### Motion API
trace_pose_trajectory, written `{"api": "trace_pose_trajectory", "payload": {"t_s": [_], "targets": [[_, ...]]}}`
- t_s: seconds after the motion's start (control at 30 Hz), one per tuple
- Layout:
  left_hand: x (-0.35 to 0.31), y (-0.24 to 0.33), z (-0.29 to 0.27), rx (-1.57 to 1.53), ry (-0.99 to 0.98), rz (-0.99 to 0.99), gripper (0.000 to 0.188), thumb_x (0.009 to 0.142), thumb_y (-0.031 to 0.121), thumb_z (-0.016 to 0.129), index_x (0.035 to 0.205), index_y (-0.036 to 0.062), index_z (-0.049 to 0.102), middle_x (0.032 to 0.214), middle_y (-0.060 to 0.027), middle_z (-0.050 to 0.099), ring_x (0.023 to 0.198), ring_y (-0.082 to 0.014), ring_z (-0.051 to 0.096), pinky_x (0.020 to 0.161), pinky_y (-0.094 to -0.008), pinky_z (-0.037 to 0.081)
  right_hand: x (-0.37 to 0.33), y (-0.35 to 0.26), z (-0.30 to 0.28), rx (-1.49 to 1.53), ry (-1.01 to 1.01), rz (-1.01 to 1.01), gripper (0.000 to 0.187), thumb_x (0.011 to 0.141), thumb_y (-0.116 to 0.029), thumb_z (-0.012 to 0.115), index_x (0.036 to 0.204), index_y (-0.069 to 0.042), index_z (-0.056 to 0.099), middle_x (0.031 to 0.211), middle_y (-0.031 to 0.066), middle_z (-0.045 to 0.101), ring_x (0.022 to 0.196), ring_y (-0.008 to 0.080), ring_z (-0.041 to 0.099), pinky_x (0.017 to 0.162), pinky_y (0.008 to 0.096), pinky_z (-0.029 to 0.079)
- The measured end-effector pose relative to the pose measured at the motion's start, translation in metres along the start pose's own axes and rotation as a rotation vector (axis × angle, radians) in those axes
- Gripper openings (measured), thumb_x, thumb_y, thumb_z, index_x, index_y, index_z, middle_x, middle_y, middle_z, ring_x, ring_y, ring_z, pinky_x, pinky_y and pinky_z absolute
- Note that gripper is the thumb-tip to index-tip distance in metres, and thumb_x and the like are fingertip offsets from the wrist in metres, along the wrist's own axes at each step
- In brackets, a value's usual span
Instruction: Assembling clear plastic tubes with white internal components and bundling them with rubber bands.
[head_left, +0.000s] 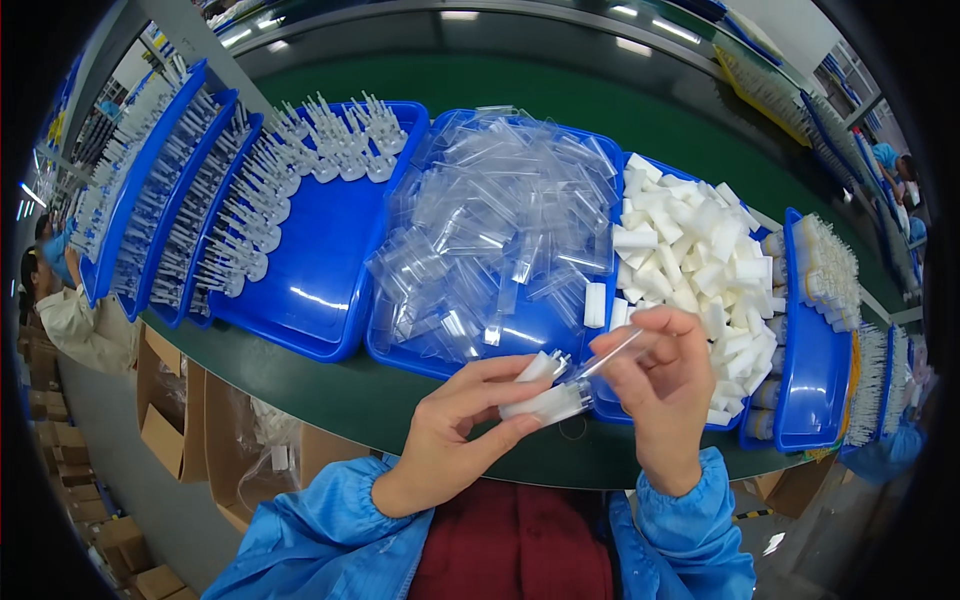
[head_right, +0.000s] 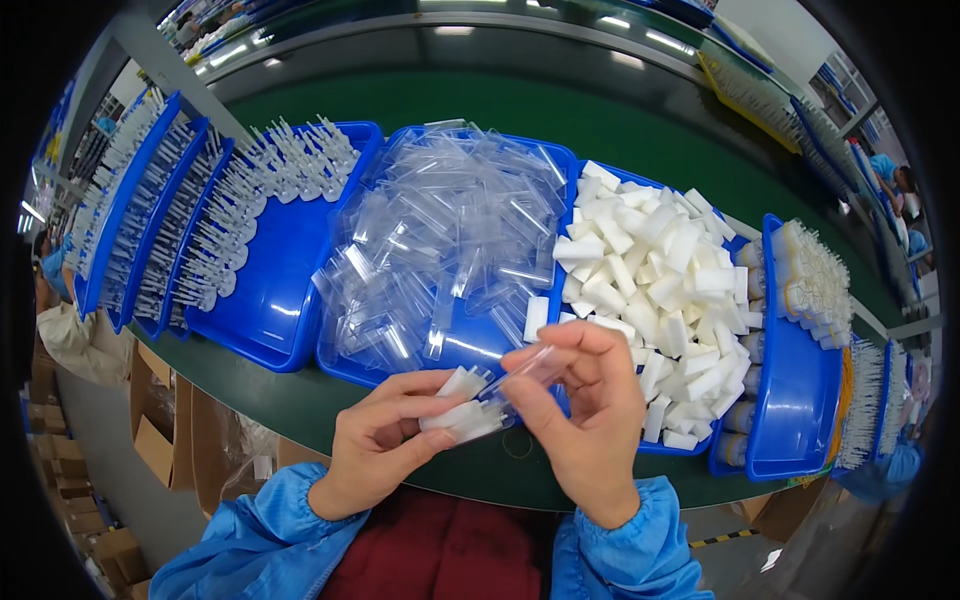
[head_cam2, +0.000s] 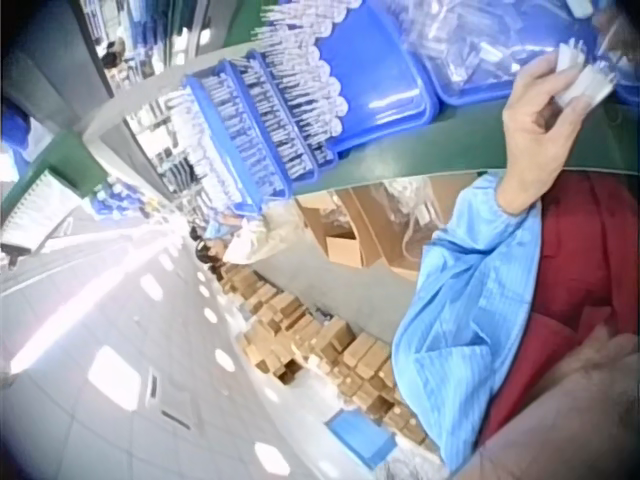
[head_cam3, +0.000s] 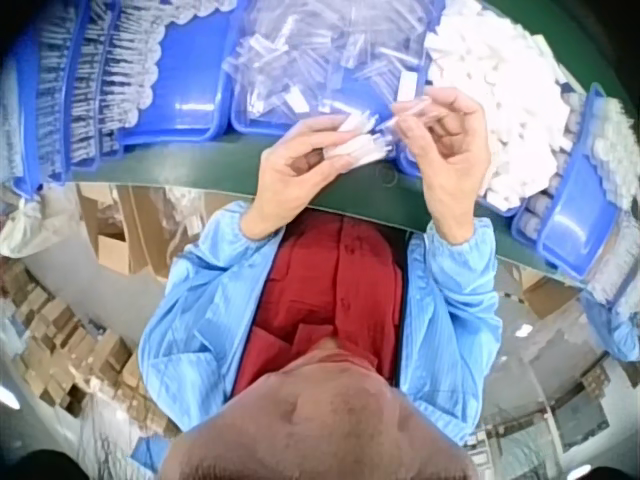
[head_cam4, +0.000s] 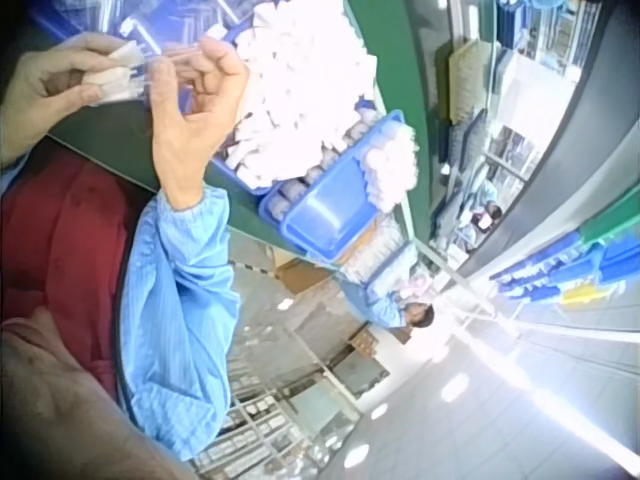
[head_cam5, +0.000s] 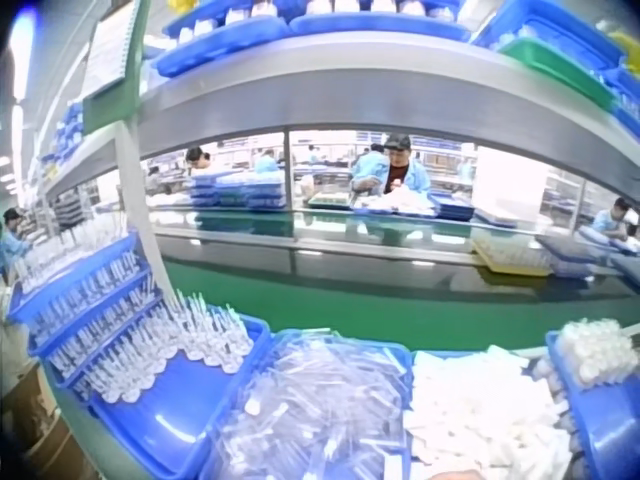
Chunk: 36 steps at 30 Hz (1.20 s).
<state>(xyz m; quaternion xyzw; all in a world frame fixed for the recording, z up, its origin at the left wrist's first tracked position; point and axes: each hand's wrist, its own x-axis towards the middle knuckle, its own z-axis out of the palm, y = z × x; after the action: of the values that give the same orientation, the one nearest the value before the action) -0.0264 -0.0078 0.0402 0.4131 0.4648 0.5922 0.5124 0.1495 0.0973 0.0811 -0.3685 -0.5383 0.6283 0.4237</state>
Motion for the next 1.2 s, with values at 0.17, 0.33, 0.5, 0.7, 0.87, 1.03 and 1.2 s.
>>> {"api": "trace_pose_trajectory", "payload": {"t_s": [0.17,0.33,0.5,0.7,0.87,1.03,1.2], "targets": [[0.001,-0.003,0.006,0.041,-0.035,-0.031,0.033,0.094,-0.003,0.068,0.127,0.0006,0.068,0.14,-0.0146,0.055,0.122,-0.0226,0.061,0.096,-0.0315,0.056,-0.006,0.007,-0.009,-0.053,-0.029,0.062,0.04,0.083,0.0,0.081,0.112,-0.001,0.053,0.096,0.0091,0.068,0.089,0.0126,0.065,0.082,0.0268,0.052],[0.005,-0.005,0.015,0.001,-0.03,-0.014,0.031,0.095,0.0,0.068,0.126,0.0,0.068,0.14,-0.0147,0.055,0.12,-0.0218,0.062,0.092,-0.031,0.058,-0.009,0.016,-0.017,-0.118,0.032,-0.006,0.037,0.078,-0.003,0.086,0.097,-0.004,0.054,0.093,0.0091,0.068,0.086,0.012,0.064,0.078,0.0259,0.051],[0.008,-0.004,0.022,0.049,-0.018,-0.014,0.028,0.094,0.001,0.069,0.123,0.0004,0.07,0.137,-0.0154,0.057,0.118,-0.0211,0.063,0.09,-0.0306,0.059,-0.008,0.021,-0.023,-0.046,0.056,-0.004,0.04,0.076,-0.003,0.088,0.092,-0.005,0.051,0.089,0.0099,0.065,0.085,0.0154,0.065,0.08,0.0298,0.052],[0.008,-0.006,0.026,0.125,-0.007,0.005,0.025,0.094,0.002,0.071,0.119,0.0008,0.073,0.131,-0.0149,0.06,0.11,-0.0188,0.065,0.086,-0.029,0.057,-0.017,0.042,-0.016,-0.075,0.151,-0.378,0.043,0.072,0.004,0.089,0.093,-0.006,0.052,0.088,0.0094,0.064,0.09,0.0209,0.067,0.082,0.0334,0.053],[0.011,-0.011,0.032,0.186,0.043,0.022,0.025,0.092,0.003,0.072,0.117,0.0007,0.074,0.126,-0.0147,0.063,0.11,-0.0192,0.066,0.088,-0.0287,0.055,-0.025,0.046,-0.01,-0.168,0.185,-0.392,0.043,0.071,0.004,0.089,0.094,-0.006,0.054,0.092,0.0102,0.064,0.091,0.0208,0.067,0.081,0.0324,0.053],[0.009,-0.011,0.034,0.308,0.071,0.065,0.027,0.091,0.003,0.072,0.118,0.0009,0.073,0.127,-0.0164,0.065,0.113,-0.0225,0.065,0.091,-0.0308,0.054,-0.019,0.032,-0.014,-0.108,0.178,-0.092,0.038,0.075,0.0,0.087,0.095,-0.003,0.055,0.101,0.0135,0.064,0.085,0.0152,0.067,0.078,0.0303,0.053],[0.009,-0.015,0.035,0.314,0.068,0.037,0.029,0.092,0.003,0.071,0.121,0.0016,0.073,0.131,-0.0163,0.064,0.114,-0.0237,0.065,0.093,-0.0326,0.053,-0.018,0.041,-0.011,-0.255,0.121,-0.07,0.038,0.077,-0.008,0.088,0.095,-0.002,0.055,0.103,0.0148,0.063,0.081,0.0139,0.067,0.077,0.0285,0.053]]}}
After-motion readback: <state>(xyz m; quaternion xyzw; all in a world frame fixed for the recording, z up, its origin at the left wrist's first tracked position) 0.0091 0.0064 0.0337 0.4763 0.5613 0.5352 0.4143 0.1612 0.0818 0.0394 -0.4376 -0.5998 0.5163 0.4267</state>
